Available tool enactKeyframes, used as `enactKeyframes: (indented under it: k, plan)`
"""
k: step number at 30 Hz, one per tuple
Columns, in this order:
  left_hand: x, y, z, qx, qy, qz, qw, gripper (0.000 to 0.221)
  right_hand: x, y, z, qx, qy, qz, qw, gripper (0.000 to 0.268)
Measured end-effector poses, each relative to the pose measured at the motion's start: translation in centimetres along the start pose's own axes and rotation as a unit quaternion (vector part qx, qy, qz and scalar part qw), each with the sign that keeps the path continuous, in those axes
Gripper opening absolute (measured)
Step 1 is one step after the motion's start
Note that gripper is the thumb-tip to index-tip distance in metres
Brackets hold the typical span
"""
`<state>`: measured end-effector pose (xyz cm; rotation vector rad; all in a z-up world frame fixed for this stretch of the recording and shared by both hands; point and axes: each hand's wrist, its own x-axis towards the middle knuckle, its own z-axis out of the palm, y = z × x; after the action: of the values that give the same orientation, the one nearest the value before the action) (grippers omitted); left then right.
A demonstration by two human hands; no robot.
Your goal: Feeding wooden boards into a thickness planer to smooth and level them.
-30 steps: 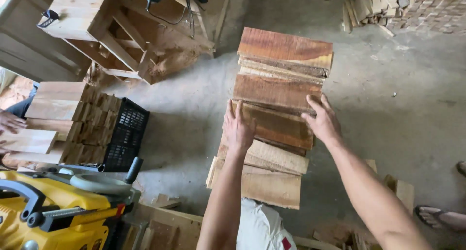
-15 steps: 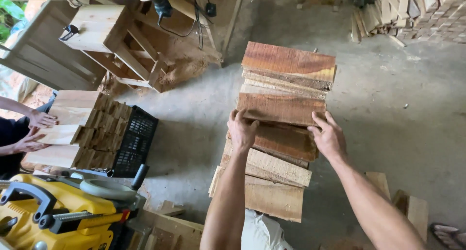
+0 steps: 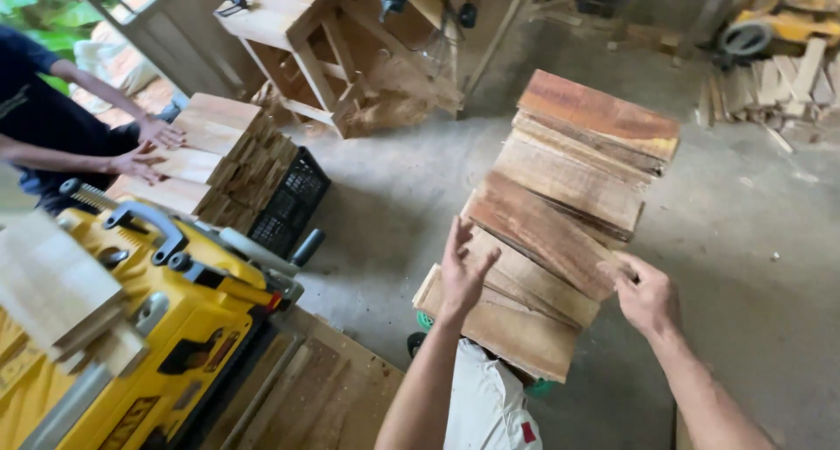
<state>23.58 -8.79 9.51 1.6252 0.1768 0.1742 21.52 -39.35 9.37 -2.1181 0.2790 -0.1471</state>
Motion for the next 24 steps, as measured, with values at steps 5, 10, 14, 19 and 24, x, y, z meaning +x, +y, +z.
enactKeyframes:
  k: [5,10,14,19,24]
  plan:
    - [-11.2,-4.2,-4.6,-0.017,-0.003,-0.088,0.996,0.091,-4.9,1.6,8.1,0.307,-0.092,0.146,0.936,0.025]
    - [-21.4,-3.3,-11.3,-0.041,0.061,-0.108,0.991,0.113,-14.9,-1.4,17.2,0.431,-0.331,0.255,0.8,0.029]
    - [-26.9,-5.7,-17.1,0.007,0.184,-0.077,0.98,0.111,-21.4,-3.3,24.6,0.387,-0.423,0.254,0.779,0.04]
    - [-33.9,-7.2,-23.4,0.097,0.28,-0.115,0.948,0.105,-27.0,3.5,34.6,0.282,-0.491,0.224,0.793,0.024]
    - [-36.2,-7.9,-26.5,0.065,0.326,-0.193,0.923,0.097,-32.4,-8.4,33.9,0.162,-0.536,0.215,0.8,0.062]
